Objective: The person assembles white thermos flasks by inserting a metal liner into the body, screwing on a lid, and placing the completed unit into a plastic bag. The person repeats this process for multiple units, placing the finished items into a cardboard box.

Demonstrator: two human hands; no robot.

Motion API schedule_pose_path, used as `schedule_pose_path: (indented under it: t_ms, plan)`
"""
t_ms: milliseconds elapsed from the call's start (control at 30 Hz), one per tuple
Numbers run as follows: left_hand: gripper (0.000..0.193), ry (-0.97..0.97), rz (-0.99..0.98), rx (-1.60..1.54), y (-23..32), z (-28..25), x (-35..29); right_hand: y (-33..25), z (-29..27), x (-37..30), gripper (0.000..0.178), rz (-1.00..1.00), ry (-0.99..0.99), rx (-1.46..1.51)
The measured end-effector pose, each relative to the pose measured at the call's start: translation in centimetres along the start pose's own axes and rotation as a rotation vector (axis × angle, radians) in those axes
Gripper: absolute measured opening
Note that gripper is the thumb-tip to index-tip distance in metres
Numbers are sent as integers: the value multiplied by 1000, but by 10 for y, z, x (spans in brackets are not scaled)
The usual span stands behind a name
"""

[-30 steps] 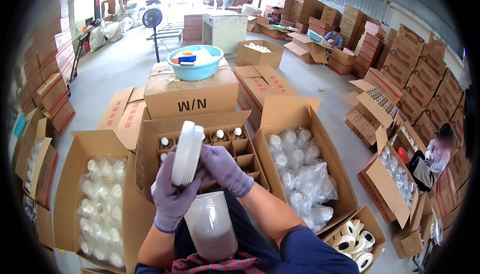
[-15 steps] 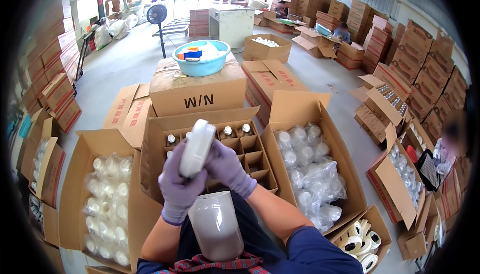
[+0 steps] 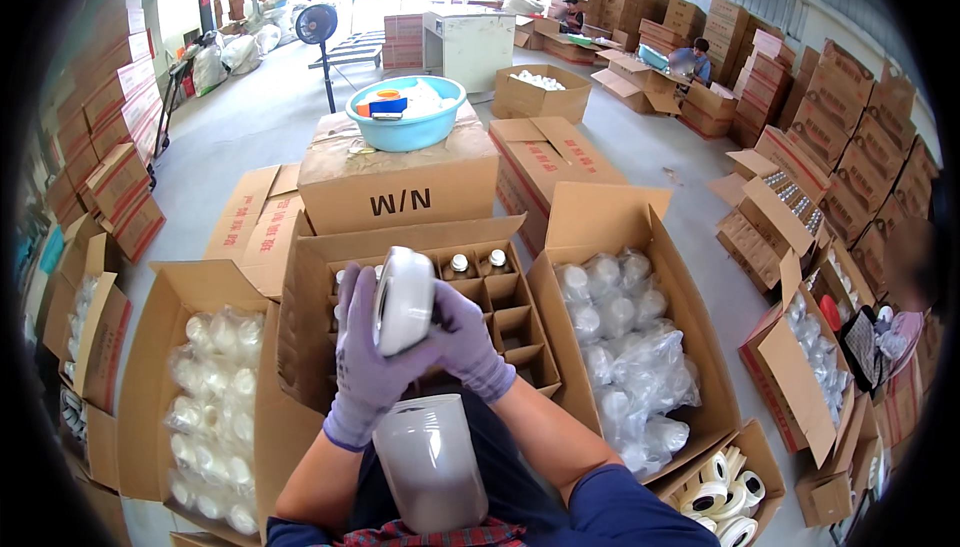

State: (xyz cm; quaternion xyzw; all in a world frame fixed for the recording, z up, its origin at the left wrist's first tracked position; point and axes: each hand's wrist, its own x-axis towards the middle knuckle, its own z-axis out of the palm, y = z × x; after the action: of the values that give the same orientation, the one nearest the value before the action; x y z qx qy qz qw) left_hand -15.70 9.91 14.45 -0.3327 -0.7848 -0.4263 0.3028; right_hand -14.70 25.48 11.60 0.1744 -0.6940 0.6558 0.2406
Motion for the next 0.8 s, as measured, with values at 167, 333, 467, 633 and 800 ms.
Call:
schedule_pose_path:
  t_ms: [167,333,467,633,800]
  plan:
    - [72,-219,-758,-1398,-25,-23,-3,-45,-5,20,62,-372,-356,-839]
    - [80,-85,-515,-864,0,-15,-15,-52,5,16,59,-132,-177,-450]
    - [86,-109,-44,-427,1,2,0,-12,-19,0,53,28,-142,-335]
    - [84,-210,-563,-981,-14,-21,-16,-21,-2,-6,81,-312,-120,-634]
    - [83,-283,-27,-406,-41,-7,-22,-3,-16,-7,50,582,-342,23]
